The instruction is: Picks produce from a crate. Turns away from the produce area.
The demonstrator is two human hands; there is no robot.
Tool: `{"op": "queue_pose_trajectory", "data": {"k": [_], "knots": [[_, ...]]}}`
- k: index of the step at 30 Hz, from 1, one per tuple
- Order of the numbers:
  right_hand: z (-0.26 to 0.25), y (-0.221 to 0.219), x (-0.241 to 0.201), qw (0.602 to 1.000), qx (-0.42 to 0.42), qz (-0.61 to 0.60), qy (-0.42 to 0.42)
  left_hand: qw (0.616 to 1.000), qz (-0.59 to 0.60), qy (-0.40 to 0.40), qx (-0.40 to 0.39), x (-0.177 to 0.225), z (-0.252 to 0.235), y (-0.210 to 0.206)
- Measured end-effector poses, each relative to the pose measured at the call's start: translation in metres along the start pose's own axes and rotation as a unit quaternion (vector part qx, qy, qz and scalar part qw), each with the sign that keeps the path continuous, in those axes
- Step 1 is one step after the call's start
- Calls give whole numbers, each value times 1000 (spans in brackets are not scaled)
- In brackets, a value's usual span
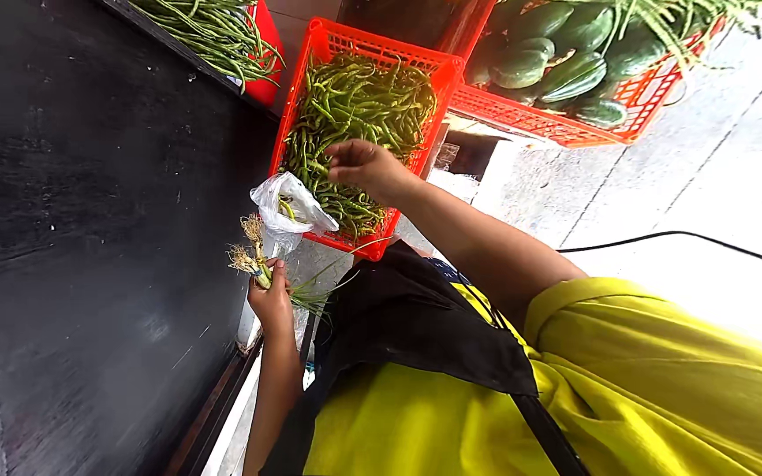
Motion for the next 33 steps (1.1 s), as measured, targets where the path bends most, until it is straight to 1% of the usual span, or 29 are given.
{"op": "queue_pose_trajectory", "data": {"k": [2,3,5,9,14,16,18,22,24,27,28,30,33], "knots": [[-3,22,-5,989,74,125,38,1000,-4,-2,-7,-1,-2,1],[-5,34,-9,972,105,204,51,1000,-8,-4,-12,-1,-4,0],[-6,56,-14,943,145,290,69,999,-24,-9,-33,-2,-10,-1],[1,78,-15,941,154,299,21,997,-41,-4,-72,-7,-22,-9],[-7,100,-1,917,174,359,-12,994,-65,7,-91,-22,-36,-17],[-16,112,-3,898,190,397,-7,993,-80,16,-89,-30,-41,-20],[-27,126,-14,876,201,439,-4,993,-83,25,-78,-38,-43,-24],[-61,165,-34,831,227,506,-32,996,-59,56,-44,-58,-42,-38],[-84,188,-39,814,222,531,-77,996,-35,72,-25,-64,-38,-50],[-107,213,-25,799,168,556,-155,996,-18,88,3,-72,-25,-70],[-110,215,-18,795,149,562,-174,995,-18,98,10,-74,-21,-77],[-112,210,-18,784,125,576,-195,992,-25,119,25,-74,-12,-92],[-113,207,-17,770,116,597,-195,987,-49,140,64,-82,-4,-107]]}}
Point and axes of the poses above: each hand's wrist, its own z-axis away from the middle knuckle, its own y-axis out of the back of the hand, x = y × z, the point moved 4 cm from there along -z, towards the middle knuckle, and after that the axes turned 6 degrees about z, right-handed, at the moved point
